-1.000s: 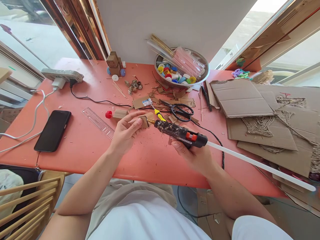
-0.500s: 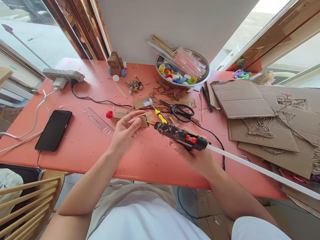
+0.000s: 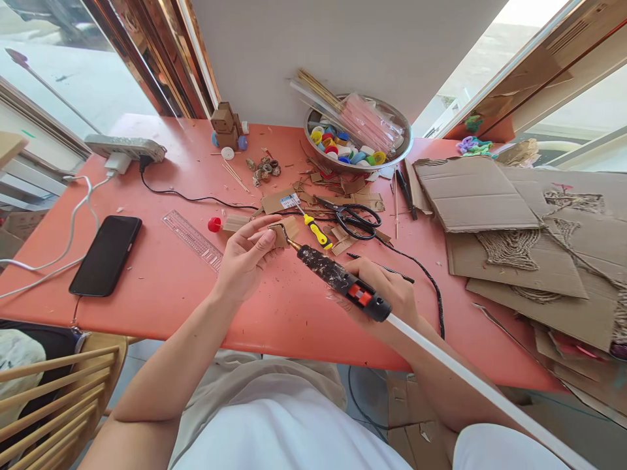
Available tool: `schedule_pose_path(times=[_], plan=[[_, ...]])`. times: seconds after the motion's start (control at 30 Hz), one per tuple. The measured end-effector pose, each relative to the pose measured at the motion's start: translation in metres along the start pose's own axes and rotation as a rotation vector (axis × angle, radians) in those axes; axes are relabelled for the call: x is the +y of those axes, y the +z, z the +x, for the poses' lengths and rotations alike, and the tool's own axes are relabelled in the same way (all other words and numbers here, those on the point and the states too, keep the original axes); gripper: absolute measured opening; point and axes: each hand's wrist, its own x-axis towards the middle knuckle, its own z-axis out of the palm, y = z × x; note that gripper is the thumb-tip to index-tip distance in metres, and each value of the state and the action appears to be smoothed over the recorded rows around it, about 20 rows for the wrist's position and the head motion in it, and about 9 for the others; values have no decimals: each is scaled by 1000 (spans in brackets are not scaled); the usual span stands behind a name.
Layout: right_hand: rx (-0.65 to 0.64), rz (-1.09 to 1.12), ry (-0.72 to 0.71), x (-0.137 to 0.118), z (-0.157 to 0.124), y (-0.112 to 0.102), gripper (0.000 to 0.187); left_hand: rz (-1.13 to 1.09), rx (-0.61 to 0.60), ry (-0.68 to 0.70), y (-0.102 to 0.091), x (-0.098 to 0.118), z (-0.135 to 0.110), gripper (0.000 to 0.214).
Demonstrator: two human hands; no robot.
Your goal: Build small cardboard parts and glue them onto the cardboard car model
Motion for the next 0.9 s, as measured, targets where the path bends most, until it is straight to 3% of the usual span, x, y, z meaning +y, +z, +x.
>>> schedule_pose_path(times=[0.13,0.3,0.5,0.67,0.77,0.9], plan=[[-88,-41,-110,0,3,-7,12,4,1,0,-1,-1,1,54],[-169,-105,-85,-1,0,-14,15,-4,19,5,0,0,1,54],[-231,-154,-162,5,1,-11,18,-28,29,-11,-1,1,2,55],[-428,-312,-52,10,6,-1,9,-86,26,-70,-6,2,5,41],[-580,-344,16,9,10,6,20,-115,11,-163,-8,5,7,30],[-702,-222,178,2,14,8,29,-171,-6,-244,-9,7,9,19]])
